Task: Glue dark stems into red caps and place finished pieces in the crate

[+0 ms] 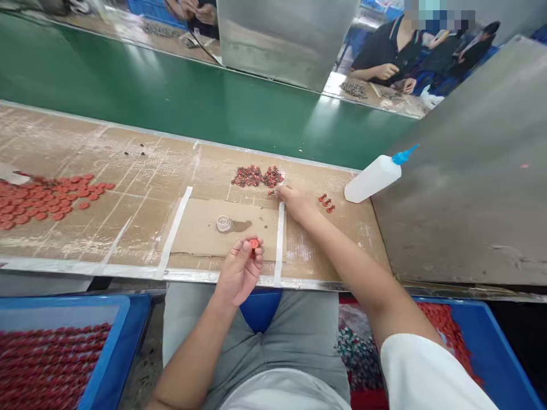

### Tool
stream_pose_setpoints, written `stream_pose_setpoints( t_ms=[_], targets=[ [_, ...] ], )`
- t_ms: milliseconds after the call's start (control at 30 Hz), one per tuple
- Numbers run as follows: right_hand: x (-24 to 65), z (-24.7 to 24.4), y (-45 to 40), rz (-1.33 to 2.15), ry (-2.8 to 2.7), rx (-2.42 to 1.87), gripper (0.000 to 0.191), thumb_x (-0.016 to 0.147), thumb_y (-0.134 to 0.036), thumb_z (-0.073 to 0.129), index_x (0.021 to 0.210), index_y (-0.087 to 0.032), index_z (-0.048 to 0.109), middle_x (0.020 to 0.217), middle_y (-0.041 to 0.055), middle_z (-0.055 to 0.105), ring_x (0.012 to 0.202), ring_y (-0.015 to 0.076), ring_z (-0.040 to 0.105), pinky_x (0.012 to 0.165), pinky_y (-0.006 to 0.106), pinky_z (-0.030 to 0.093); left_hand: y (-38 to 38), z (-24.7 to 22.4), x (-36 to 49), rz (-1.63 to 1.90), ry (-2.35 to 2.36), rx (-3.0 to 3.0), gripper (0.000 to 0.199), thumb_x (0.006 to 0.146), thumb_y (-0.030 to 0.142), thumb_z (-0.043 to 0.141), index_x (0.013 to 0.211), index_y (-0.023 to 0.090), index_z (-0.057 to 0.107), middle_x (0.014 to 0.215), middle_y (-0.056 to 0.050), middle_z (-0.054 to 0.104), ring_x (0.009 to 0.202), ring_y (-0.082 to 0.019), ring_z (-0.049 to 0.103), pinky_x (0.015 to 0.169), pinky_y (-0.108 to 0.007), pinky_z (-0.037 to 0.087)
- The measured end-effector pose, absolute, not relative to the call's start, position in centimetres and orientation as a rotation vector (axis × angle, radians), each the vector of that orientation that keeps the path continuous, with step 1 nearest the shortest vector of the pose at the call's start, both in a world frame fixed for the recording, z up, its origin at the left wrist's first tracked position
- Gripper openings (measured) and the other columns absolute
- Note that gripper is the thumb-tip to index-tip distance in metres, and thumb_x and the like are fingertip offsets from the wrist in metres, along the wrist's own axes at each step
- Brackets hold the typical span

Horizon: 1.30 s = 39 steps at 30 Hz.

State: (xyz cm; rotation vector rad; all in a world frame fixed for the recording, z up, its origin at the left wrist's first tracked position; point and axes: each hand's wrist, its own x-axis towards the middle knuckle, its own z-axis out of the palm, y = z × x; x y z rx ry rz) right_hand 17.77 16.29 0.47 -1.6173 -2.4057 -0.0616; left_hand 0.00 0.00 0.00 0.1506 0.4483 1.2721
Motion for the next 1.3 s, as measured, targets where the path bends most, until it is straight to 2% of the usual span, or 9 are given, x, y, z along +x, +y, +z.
stream_pose_setpoints(
  t_ms=[133, 367, 500, 633, 800, 933, 1067, 1167, 1300],
  targets=[
    [18.3, 0.5, 16.7, 0.209, -2.313, -1.527, 0.025, 0.088, -0.038, 0.054, 0.095, -0.022, 0.072, 0.093, 0.0056, 0.071, 0.080, 0.0178, 0.063, 0.073, 0.029, 0.045, 0.1, 0.1, 0.1, 1.269, 0.455, 0.135, 0.015, 0.077, 0.022, 0.072, 0.090, 0.015, 0.070, 0.089, -0.003, 0.068, 0.071, -0.004, 0.061, 0.067, -0.012, 0.051],
    [19.3, 1.3, 17.4, 0.633, -2.064, -1.552, 0.022, 0.071, -0.035, 0.072, 0.084, -0.018, 0.075, 0.077, 0.0042, 0.074, 0.063, 0.0153, 0.064, 0.059, 0.025, 0.047, 0.1, 0.2, -0.2, 1.272, 0.442, 0.118, 0.015, 0.077, 0.021, 0.072, 0.091, 0.015, 0.070, 0.090, -0.003, 0.068, 0.073, -0.004, 0.061, 0.069, -0.013, 0.052],
    [19.1, 2.2, 16.5, 0.580, -2.327, -1.368, 0.016, 0.077, -0.031, 0.068, 0.088, -0.023, 0.075, 0.085, 0.0017, 0.075, 0.071, 0.0155, 0.068, 0.068, 0.026, 0.050, 0.1, 0.2, -0.1, 1.269, 0.433, 0.117, 0.014, 0.078, 0.021, 0.071, 0.091, 0.015, 0.070, 0.091, -0.003, 0.068, 0.073, -0.004, 0.061, 0.070, -0.013, 0.052],
    [18.0, 3.1, 15.2, 0.399, -2.632, -1.154, 0.018, 0.085, -0.024, 0.060, 0.096, -0.024, 0.074, 0.097, 0.0031, 0.074, 0.087, 0.0184, 0.069, 0.081, 0.030, 0.051, 0.1, 0.2, -0.1, 1.268, 0.443, 0.119, 0.015, 0.077, 0.021, 0.072, 0.091, 0.015, 0.069, 0.091, -0.003, 0.068, 0.073, -0.005, 0.062, 0.069, -0.013, 0.052],
    [16.7, 3.4, 14.1, 0.334, -2.691, -1.047, 0.021, 0.089, -0.026, 0.055, 0.099, -0.022, 0.074, 0.098, 0.0054, 0.073, 0.085, 0.0179, 0.068, 0.078, 0.029, 0.051, 0.0, 0.4, -0.2, 1.270, 0.443, 0.121, 0.016, 0.077, 0.021, 0.072, 0.091, 0.015, 0.069, 0.091, -0.004, 0.068, 0.072, -0.005, 0.062, 0.070, -0.014, 0.053],
    [16.7, 2.4, 13.4, 0.391, -2.503, -1.106, 0.020, 0.084, -0.028, 0.062, 0.101, -0.022, 0.073, 0.094, 0.0039, 0.074, 0.081, 0.0161, 0.068, 0.075, 0.027, 0.052, -0.1, 0.6, -0.3, 1.274, 0.450, 0.125, 0.015, 0.077, 0.022, 0.072, 0.090, 0.016, 0.069, 0.092, -0.004, 0.068, 0.071, -0.005, 0.061, 0.065, -0.012, 0.052],
    [16.6, 1.1, 12.3, 0.488, -2.246, -1.194, 0.017, 0.080, -0.031, 0.067, 0.092, -0.022, 0.075, 0.089, 0.0030, 0.075, 0.071, 0.0141, 0.067, 0.067, 0.026, 0.052, -0.1, 0.9, -0.6, 1.276, 0.463, 0.120, 0.017, 0.076, 0.022, 0.073, 0.092, 0.016, 0.069, 0.093, -0.003, 0.068, 0.072, -0.004, 0.062, 0.061, -0.010, 0.050],
    [15.4, 0.6, 11.5, 0.684, -1.908, -1.297, 0.020, 0.075, -0.036, 0.072, 0.088, -0.021, 0.075, 0.085, 0.0038, 0.075, 0.066, 0.0141, 0.066, 0.061, 0.027, 0.053, 0.0, 1.2, -1.2, 1.320, 0.463, 0.118, 0.019, 0.076, 0.022, 0.073, 0.093, 0.017, 0.069, 0.092, -0.002, 0.069, 0.073, -0.004, 0.063, 0.065, -0.010, 0.052],
    [12.0, 0.6, 10.6, 0.971, -1.452, -1.205, 0.030, 0.069, -0.038, 0.077, 0.092, -0.019, 0.072, 0.084, 0.0044, 0.074, 0.067, 0.0143, 0.068, 0.065, 0.028, 0.056, 0.3, 1.6, -2.8, 1.461, 0.483, 0.129, 0.019, 0.077, 0.024, 0.073, 0.095, 0.019, 0.069, 0.094, -0.001, 0.069, 0.072, -0.003, 0.063, 0.066, -0.009, 0.052]
  ],
)
